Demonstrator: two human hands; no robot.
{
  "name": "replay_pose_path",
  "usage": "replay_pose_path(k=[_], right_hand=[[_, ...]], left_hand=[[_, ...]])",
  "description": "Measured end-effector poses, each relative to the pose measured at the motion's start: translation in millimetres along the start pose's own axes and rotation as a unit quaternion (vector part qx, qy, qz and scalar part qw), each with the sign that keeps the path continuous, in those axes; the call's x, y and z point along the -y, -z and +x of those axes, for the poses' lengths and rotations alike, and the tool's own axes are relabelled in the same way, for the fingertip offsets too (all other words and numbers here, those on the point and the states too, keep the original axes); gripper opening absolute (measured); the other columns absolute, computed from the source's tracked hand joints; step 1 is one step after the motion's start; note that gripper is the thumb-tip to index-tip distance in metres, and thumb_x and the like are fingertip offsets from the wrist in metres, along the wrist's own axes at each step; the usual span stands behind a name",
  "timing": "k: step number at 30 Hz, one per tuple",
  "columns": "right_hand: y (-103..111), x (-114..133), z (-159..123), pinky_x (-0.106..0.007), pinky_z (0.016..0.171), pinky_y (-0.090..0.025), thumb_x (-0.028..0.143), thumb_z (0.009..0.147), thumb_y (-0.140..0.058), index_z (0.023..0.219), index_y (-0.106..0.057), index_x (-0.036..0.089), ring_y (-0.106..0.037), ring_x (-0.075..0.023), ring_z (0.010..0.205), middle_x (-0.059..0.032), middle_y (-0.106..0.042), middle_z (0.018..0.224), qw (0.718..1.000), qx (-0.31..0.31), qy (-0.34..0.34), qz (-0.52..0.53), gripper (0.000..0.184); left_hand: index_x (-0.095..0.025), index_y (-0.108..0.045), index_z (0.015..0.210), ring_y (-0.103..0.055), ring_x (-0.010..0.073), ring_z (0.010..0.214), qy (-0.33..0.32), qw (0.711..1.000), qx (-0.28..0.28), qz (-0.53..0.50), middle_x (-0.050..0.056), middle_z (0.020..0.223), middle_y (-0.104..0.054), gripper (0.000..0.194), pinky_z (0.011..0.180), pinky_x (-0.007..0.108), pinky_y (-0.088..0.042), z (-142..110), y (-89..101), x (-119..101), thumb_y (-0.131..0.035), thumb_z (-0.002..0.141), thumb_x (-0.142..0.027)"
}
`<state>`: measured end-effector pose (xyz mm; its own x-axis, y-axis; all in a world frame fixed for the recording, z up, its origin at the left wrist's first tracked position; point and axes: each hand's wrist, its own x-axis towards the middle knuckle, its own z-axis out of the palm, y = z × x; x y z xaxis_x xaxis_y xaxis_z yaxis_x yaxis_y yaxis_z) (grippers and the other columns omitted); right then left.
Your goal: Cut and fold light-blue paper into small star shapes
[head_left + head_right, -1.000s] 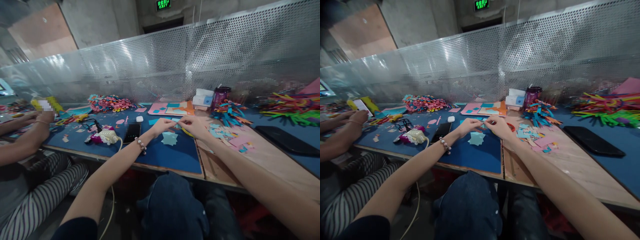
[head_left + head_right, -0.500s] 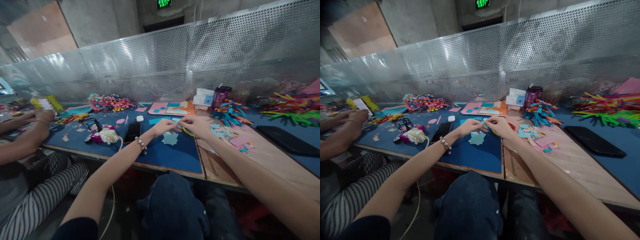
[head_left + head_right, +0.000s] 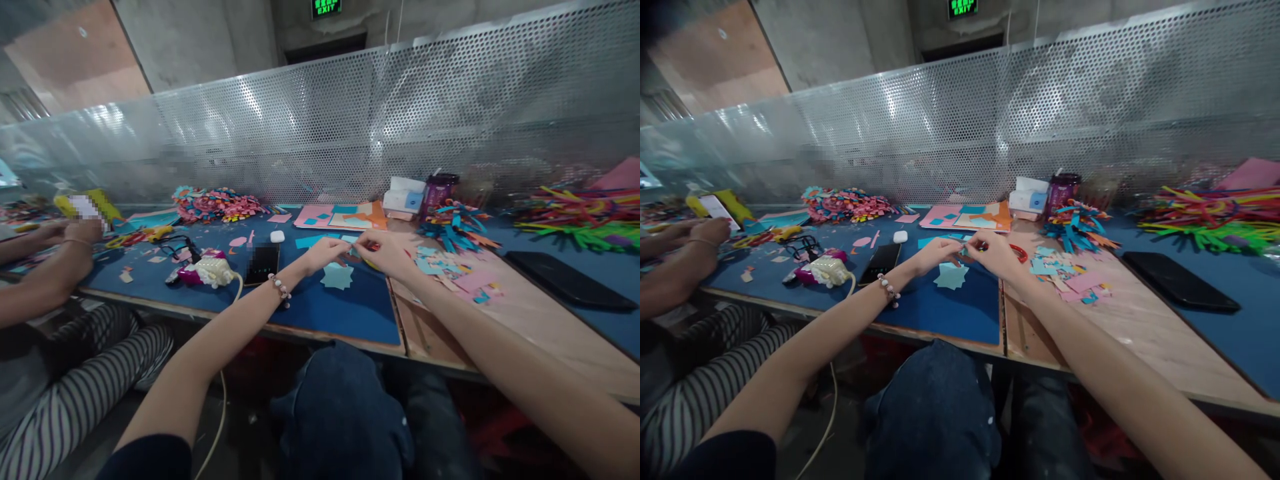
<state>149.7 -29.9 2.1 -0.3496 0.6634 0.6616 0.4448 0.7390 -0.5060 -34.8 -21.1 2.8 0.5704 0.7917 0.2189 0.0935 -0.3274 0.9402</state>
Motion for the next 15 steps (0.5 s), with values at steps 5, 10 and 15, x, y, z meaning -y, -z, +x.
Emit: replay_pose_path(k=[5,10,15], right_hand=[[2.0,0.1,2.4,-0.028,0.066,-0.044,0.034,0.080,-0.054,0.076,-0.065,0.019,-0.058,-0.0159,0.073,-0.0030,-0.065,0.080,0.999,0.024,-0.040,0.023,0.019],[4.4,2.6,2.6,-0.027,0.062,-0.043,0.036,0.079,-0.055,0.075,-0.066,0.017,-0.057,-0.0155,0.069,-0.0036,-0.065,0.077,0.994,0.038,-0.088,0.058,0.022],[1.0,4.7,1.1,-0.027,0.064,-0.042,0.031,0.080,-0.053,0.071,-0.064,0.018,-0.056,-0.0149,0.070,-0.0026,-0.062,0.073,0.999,-0.002,-0.033,0.018,0.020]], left_hand=[[-0.008,-0.066,0.091,-0.067,0.0213,0.084,-0.008,1.000,0.010,0.010,0.015,0.088,-0.070,0.034,0.071,0.032,-0.051,-1.5,0.7,-2.4,-0.054,0.082,-0.039],[-0.008,-0.066,0.090,-0.067,0.0215,0.084,-0.005,1.000,0.018,0.010,0.016,0.086,-0.071,0.035,0.072,0.031,-0.050,-1.4,1.4,-2.8,-0.056,0.081,-0.041],[-0.008,-0.066,0.088,-0.067,0.0215,0.085,0.003,1.000,0.001,0.006,0.016,0.086,-0.071,0.035,0.074,0.033,-0.050,-0.9,1.5,-2.4,-0.054,0.081,-0.041]])
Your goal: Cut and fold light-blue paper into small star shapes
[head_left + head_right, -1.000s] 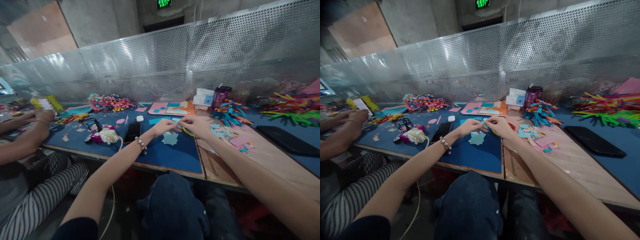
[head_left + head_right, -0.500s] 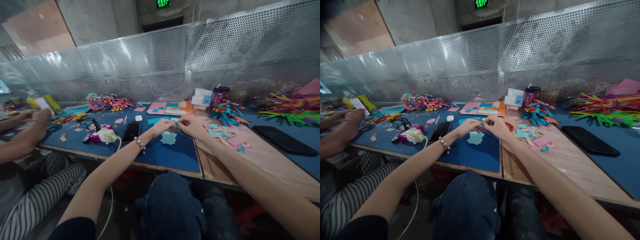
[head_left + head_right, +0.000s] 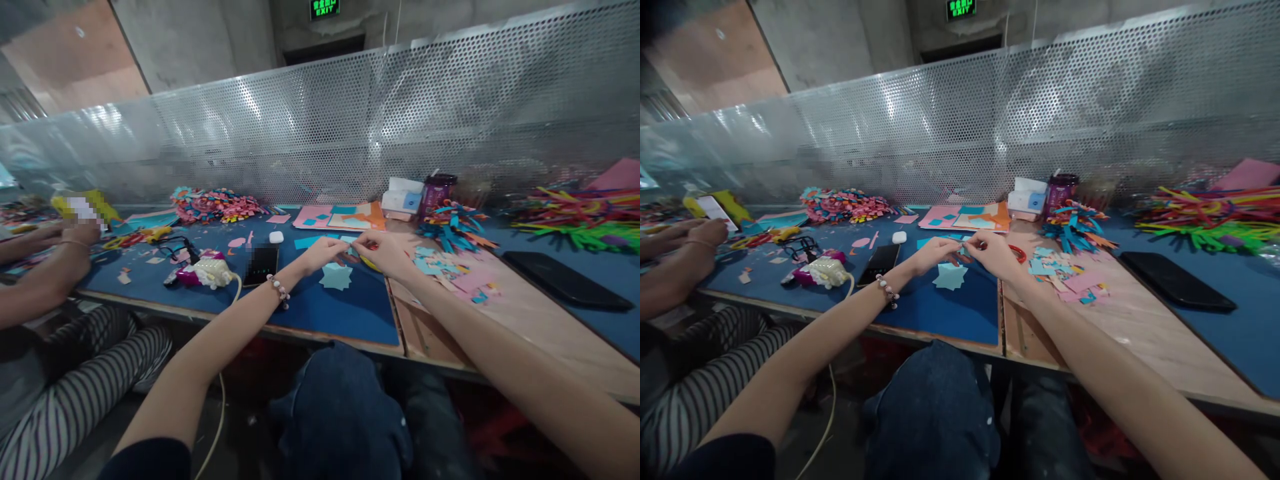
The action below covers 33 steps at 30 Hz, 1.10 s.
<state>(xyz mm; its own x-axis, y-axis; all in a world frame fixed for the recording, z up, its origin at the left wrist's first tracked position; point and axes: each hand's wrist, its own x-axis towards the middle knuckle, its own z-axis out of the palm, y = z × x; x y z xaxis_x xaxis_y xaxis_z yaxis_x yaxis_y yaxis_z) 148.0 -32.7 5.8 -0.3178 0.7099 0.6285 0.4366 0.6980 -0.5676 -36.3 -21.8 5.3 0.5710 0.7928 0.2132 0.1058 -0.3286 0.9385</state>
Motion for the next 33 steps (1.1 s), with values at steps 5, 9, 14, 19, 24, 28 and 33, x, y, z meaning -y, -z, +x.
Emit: replay_pose_path(k=[5,9,14,19,24,28,33], right_hand=[[-6,1,-2,-0.028,0.066,-0.041,0.023,0.079,-0.052,0.067,-0.059,0.018,-0.053,-0.0153,0.070,-0.0022,-0.059,0.070,0.997,-0.027,0.061,-0.037,0.014],[-6,0,-3,-0.030,0.069,-0.041,0.021,0.079,-0.051,0.069,-0.059,0.019,-0.052,-0.0162,0.072,-0.0031,-0.059,0.074,0.996,-0.023,0.084,-0.032,0.013],[-3,5,-3,-0.028,0.065,-0.041,0.023,0.078,-0.052,0.069,-0.060,0.019,-0.053,-0.0148,0.069,-0.0021,-0.059,0.072,0.998,-0.016,0.059,-0.007,0.012],[-3,7,-4,-0.027,0.062,-0.040,0.020,0.078,-0.052,0.069,-0.059,0.018,-0.051,-0.0142,0.067,-0.0016,-0.058,0.071,0.998,-0.018,0.055,-0.004,0.012],[-8,7,-4,-0.029,0.066,-0.041,0.018,0.079,-0.051,0.068,-0.058,0.019,-0.051,-0.0163,0.070,-0.0028,-0.057,0.072,0.994,-0.037,0.093,-0.050,0.012],[-12,6,-4,-0.033,0.073,-0.041,0.018,0.084,-0.047,0.070,-0.058,0.019,-0.051,-0.0198,0.078,-0.0057,-0.057,0.075,0.977,-0.052,0.159,-0.135,0.017],[-13,0,-5,-0.036,0.078,-0.043,0.021,0.089,-0.041,0.086,-0.063,0.018,-0.052,-0.0221,0.085,-0.0093,-0.059,0.086,0.953,-0.051,0.206,-0.218,0.022]], left_hand=[[-0.009,-0.066,0.081,-0.066,0.0198,0.081,0.002,1.000,-0.018,-0.011,0.014,0.083,-0.071,0.029,0.072,0.032,-0.051,2,-0.8,3,-0.054,0.080,-0.036],[-0.009,-0.066,0.076,-0.066,0.0184,0.077,0.007,0.999,-0.024,-0.020,0.012,0.080,-0.070,0.026,0.072,0.032,-0.051,2,-1.9,2,-0.055,0.078,-0.033],[-0.009,-0.067,0.081,-0.066,0.0191,0.080,0.008,0.999,-0.026,-0.022,0.012,0.083,-0.070,0.026,0.072,0.032,-0.051,0,-1.4,0,-0.056,0.079,-0.032],[-0.009,-0.068,0.080,-0.066,0.0185,0.081,0.001,1.000,-0.029,-0.009,0.012,0.083,-0.070,0.025,0.073,0.031,-0.051,1,-0.9,1,-0.054,0.080,-0.030],[-0.008,-0.067,0.072,-0.064,0.0164,0.074,-0.007,0.999,-0.053,-0.002,0.010,0.074,-0.068,0.023,0.071,0.031,-0.052,3,-0.9,5,-0.053,0.079,-0.027],[-0.009,-0.066,0.072,-0.064,0.0162,0.074,-0.002,0.998,-0.061,-0.017,0.010,0.076,-0.068,0.022,0.071,0.031,-0.052,2,-0.8,6,-0.053,0.078,-0.025],[-0.008,-0.066,0.075,-0.064,0.0162,0.073,-0.008,0.997,-0.061,-0.039,0.010,0.077,-0.067,0.023,0.070,0.031,-0.051,2,-0.7,5,-0.054,0.079,-0.027]])
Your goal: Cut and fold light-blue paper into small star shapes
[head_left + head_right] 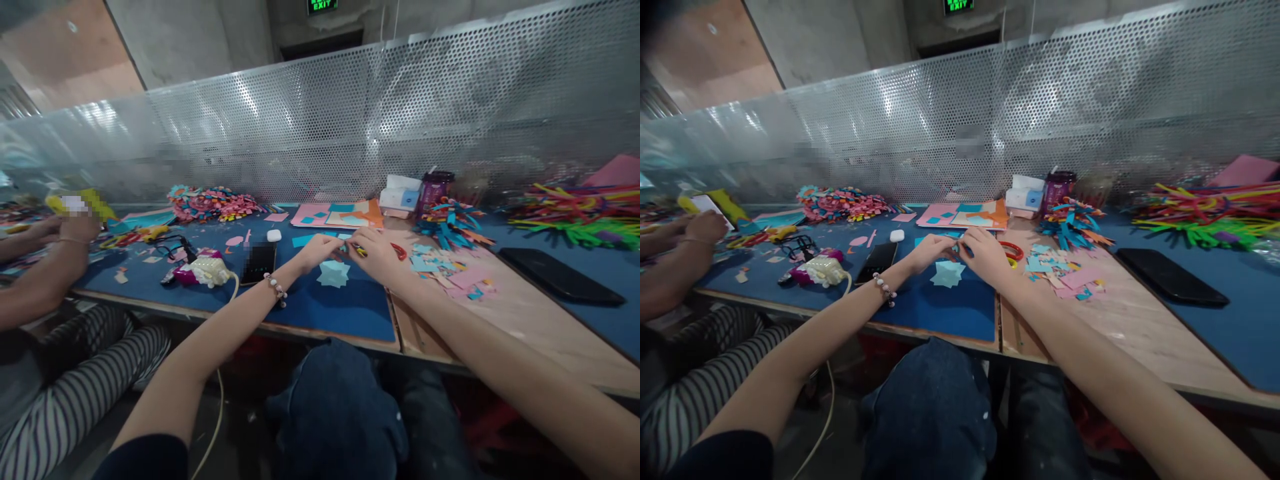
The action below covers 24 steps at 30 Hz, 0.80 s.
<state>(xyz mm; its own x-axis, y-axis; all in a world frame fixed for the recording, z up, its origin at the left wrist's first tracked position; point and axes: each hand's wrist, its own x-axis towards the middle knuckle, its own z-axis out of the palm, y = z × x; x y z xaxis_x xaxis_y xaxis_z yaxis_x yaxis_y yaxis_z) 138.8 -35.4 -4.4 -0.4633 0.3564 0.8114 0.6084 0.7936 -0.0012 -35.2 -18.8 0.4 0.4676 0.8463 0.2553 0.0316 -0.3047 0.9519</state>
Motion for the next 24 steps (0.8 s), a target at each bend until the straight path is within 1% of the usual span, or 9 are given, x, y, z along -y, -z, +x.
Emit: replay_pose_path(k=[5,11,15,18,20,21,22,23,24], right_hand=[[0,1,-5,-0.041,0.084,-0.041,0.019,0.087,-0.041,0.111,-0.061,0.016,-0.050,-0.0267,0.097,-0.0132,-0.059,0.101,0.996,0.035,0.023,-0.073,0.031],[0,12,-5,-0.043,0.080,-0.038,0.018,0.088,-0.037,0.120,-0.056,0.009,-0.046,-0.0300,0.097,-0.0167,-0.057,0.102,0.979,0.074,0.038,-0.184,0.038],[-1,16,-6,-0.045,0.081,-0.036,0.016,0.086,-0.038,0.126,-0.051,0.005,-0.044,-0.0322,0.100,-0.0194,-0.056,0.109,0.976,0.080,0.034,-0.201,0.043],[0,15,-4,-0.044,0.084,-0.036,0.018,0.084,-0.042,0.122,-0.055,0.009,-0.045,-0.0314,0.102,-0.0179,-0.056,0.111,0.987,0.058,0.010,-0.151,0.041],[2,13,0,-0.043,0.086,-0.036,0.022,0.086,-0.043,0.109,-0.064,0.014,-0.048,-0.0286,0.099,-0.0142,-0.060,0.106,0.997,0.023,-0.035,-0.069,0.032],[3,11,2,-0.042,0.087,-0.037,0.024,0.088,-0.041,0.099,-0.067,0.017,-0.050,-0.0266,0.096,-0.0119,-0.063,0.101,0.997,0.008,-0.070,-0.016,0.029],[5,8,4,-0.040,0.085,-0.038,0.027,0.089,-0.040,0.090,-0.069,0.018,-0.052,-0.0246,0.092,-0.0096,-0.065,0.094,0.993,-0.001,-0.114,0.043,0.030],[6,5,6,-0.038,0.083,-0.040,0.030,0.090,-0.040,0.082,-0.069,0.019,-0.054,-0.0227,0.087,-0.0075,-0.065,0.086,0.981,-0.005,-0.161,0.106,0.032],[7,2,8,-0.036,0.079,-0.041,0.034,0.090,-0.042,0.076,-0.068,0.019,-0.056,-0.0211,0.082,-0.0058,-0.065,0.080,0.963,-0.001,-0.209,0.169,0.033]], left_hand=[[-0.008,-0.065,0.075,-0.064,0.0158,0.072,0.011,0.998,-0.040,-0.037,0.010,0.074,-0.067,0.023,0.068,0.028,-0.050,3,1.6,3,-0.056,0.079,-0.028],[-0.006,-0.066,0.081,-0.065,0.0173,0.074,0.004,0.994,-0.015,-0.105,0.012,0.074,-0.069,0.022,0.072,0.030,-0.049,3,3.5,6,-0.059,0.078,-0.027],[-0.007,-0.066,0.081,-0.065,0.0180,0.077,0.000,0.991,-0.011,-0.130,0.012,0.077,-0.069,0.022,0.076,0.033,-0.049,2,3.7,5,-0.062,0.077,-0.028],[-0.006,-0.066,0.080,-0.065,0.0175,0.078,-0.006,0.994,0.002,-0.110,0.013,0.080,-0.069,0.025,0.078,0.033,-0.048,3,4.2,5,-0.063,0.077,-0.031],[-0.007,-0.066,0.079,-0.065,0.0176,0.079,-0.006,0.996,0.002,-0.087,0.013,0.082,-0.070,0.026,0.078,0.033,-0.048,3,4.9,6,-0.063,0.076,-0.033],[-0.007,-0.067,0.080,-0.065,0.0182,0.081,-0.005,0.997,0.004,-0.074,0.013,0.084,-0.070,0.026,0.078,0.034,-0.048,4,5.3,6,-0.063,0.076,-0.033],[-0.007,-0.067,0.081,-0.065,0.0191,0.083,-0.004,0.998,0.010,-0.062,0.014,0.085,-0.070,0.027,0.078,0.034,-0.048,4,5.7,6,-0.063,0.076,-0.033],[-0.008,-0.067,0.084,-0.065,0.0201,0.086,-0.002,0.998,0.020,-0.052,0.014,0.087,-0.070,0.028,0.079,0.035,-0.048,4,6.0,6,-0.063,0.076,-0.034],[-0.008,-0.067,0.087,-0.065,0.0210,0.088,0.000,0.999,0.031,-0.044,0.014,0.088,-0.070,0.029,0.080,0.035,-0.048,3,6.2,6,-0.063,0.076,-0.035]])
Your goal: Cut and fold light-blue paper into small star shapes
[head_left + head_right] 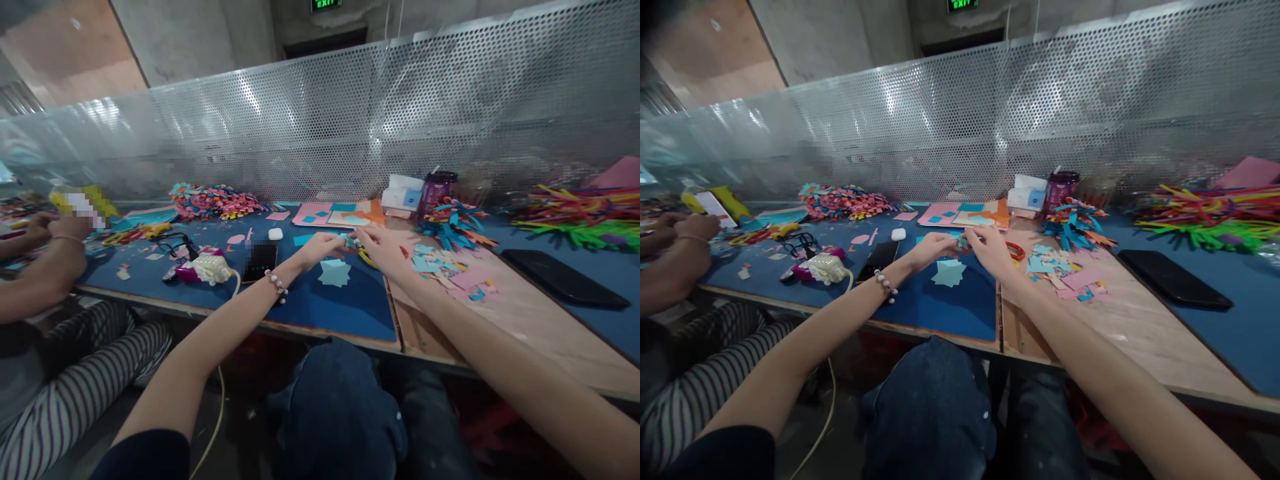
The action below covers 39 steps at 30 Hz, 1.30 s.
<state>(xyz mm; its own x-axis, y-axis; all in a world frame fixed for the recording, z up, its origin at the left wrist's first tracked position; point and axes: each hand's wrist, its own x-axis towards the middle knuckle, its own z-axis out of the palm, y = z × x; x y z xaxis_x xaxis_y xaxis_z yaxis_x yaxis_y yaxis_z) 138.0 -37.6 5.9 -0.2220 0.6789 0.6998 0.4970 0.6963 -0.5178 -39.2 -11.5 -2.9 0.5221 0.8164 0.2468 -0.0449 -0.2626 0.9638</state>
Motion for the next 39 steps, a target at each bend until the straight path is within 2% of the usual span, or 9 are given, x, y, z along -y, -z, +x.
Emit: replay_pose_path(k=[2,5,8,11,16,24,28,34,39], right_hand=[[2,-5,3,-0.031,0.070,-0.043,0.041,0.084,-0.051,0.070,-0.066,0.018,-0.057,-0.0186,0.074,-0.0036,-0.064,0.071,0.988,0.027,-0.090,0.120,0.031],[2,-14,4,-0.028,0.064,-0.043,0.045,0.072,-0.066,0.068,-0.066,0.018,-0.056,-0.0155,0.066,-0.0019,-0.062,0.065,0.949,0.061,-0.176,0.254,0.028],[-1,-21,2,-0.026,0.061,-0.043,0.045,0.063,-0.074,0.071,-0.068,0.018,-0.056,-0.0136,0.065,-0.0019,-0.064,0.066,0.918,0.078,-0.226,0.317,0.029],[-4,-25,0,-0.024,0.055,-0.038,0.045,0.058,-0.077,0.074,-0.069,0.017,-0.052,-0.0110,0.061,-0.0014,-0.063,0.067,0.905,0.090,-0.249,0.333,0.034],[-8,-29,-1,-0.023,0.053,-0.033,0.048,0.061,-0.074,0.077,-0.068,0.015,-0.046,-0.0089,0.057,0.0003,-0.060,0.063,0.916,0.092,-0.225,0.318,0.037],[-7,-30,0,-0.024,0.055,-0.035,0.046,0.070,-0.065,0.073,-0.064,0.015,-0.049,-0.0109,0.059,-0.0013,-0.061,0.066,0.957,0.100,-0.169,0.212,0.031],[-5,-23,1,-0.026,0.059,-0.038,0.043,0.074,-0.061,0.077,-0.063,0.015,-0.052,-0.0135,0.063,-0.0031,-0.062,0.072,0.976,0.073,-0.136,0.154,0.027],[-5,-16,1,-0.029,0.065,-0.041,0.038,0.077,-0.056,0.078,-0.064,0.015,-0.055,-0.0156,0.069,-0.0050,-0.063,0.075,0.986,0.024,-0.118,0.113,0.024],[-6,-17,0,-0.028,0.064,-0.041,0.040,0.078,-0.055,0.079,-0.062,0.015,-0.054,-0.0154,0.068,-0.0042,-0.062,0.075,0.986,0.024,-0.125,0.105,0.026]], left_hand=[[-0.008,-0.067,0.092,-0.065,0.0218,0.091,0.004,1.000,0.017,0.013,0.015,0.090,-0.070,0.035,0.082,0.036,-0.048,-1,-0.4,-2,-0.063,0.077,-0.039],[-0.007,-0.067,0.092,-0.065,0.0213,0.089,0.007,0.999,0.021,0.040,0.016,0.092,-0.070,0.042,0.083,0.036,-0.048,-3,-1.8,-5,-0.062,0.076,-0.046],[-0.007,-0.067,0.089,-0.065,0.0208,0.088,0.007,0.997,0.027,0.069,0.016,0.092,-0.070,0.044,0.083,0.036,-0.048,-4,-2.7,-6,-0.061,0.076,-0.049],[-0.007,-0.067,0.092,-0.065,0.0198,0.087,0.000,0.995,0.040,0.088,0.016,0.091,-0.070,0.045,0.083,0.036,-0.048,-2,-2.4,-3,-0.060,0.077,-0.049],[-0.006,-0.066,0.093,-0.065,0.0184,0.084,0.001,0.994,0.046,0.095,0.017,0.092,-0.070,0.044,0.084,0.036,-0.047,-1,-2.5,1,-0.057,0.080,-0.047],[-0.009,-0.067,0.098,-0.064,0.0208,0.093,0.008,0.996,0.061,0.067,0.016,0.096,-0.070,0.042,0.086,0.037,-0.045,-3,-2.5,-2,-0.059,0.080,-0.046],[-0.008,-0.067,0.095,-0.064,0.0221,0.093,0.001,0.995,0.061,0.080,0.016,0.097,-0.069,0.044,0.084,0.036,-0.046,-1,-1.8,-3,-0.059,0.079,-0.048],[-0.011,-0.065,0.093,-0.064,0.0181,0.086,-0.027,0.983,0.003,0.179,0.013,0.091,-0.071,0.040,0.070,0.028,-0.044,0,1.6,-5,-0.056,0.080,-0.048],[-0.011,-0.064,0.089,-0.064,0.0176,0.085,-0.034,0.984,-0.001,0.175,0.012,0.091,-0.070,0.037,0.067,0.026,-0.041,-1,2.5,-4,-0.057,0.080,-0.047]])
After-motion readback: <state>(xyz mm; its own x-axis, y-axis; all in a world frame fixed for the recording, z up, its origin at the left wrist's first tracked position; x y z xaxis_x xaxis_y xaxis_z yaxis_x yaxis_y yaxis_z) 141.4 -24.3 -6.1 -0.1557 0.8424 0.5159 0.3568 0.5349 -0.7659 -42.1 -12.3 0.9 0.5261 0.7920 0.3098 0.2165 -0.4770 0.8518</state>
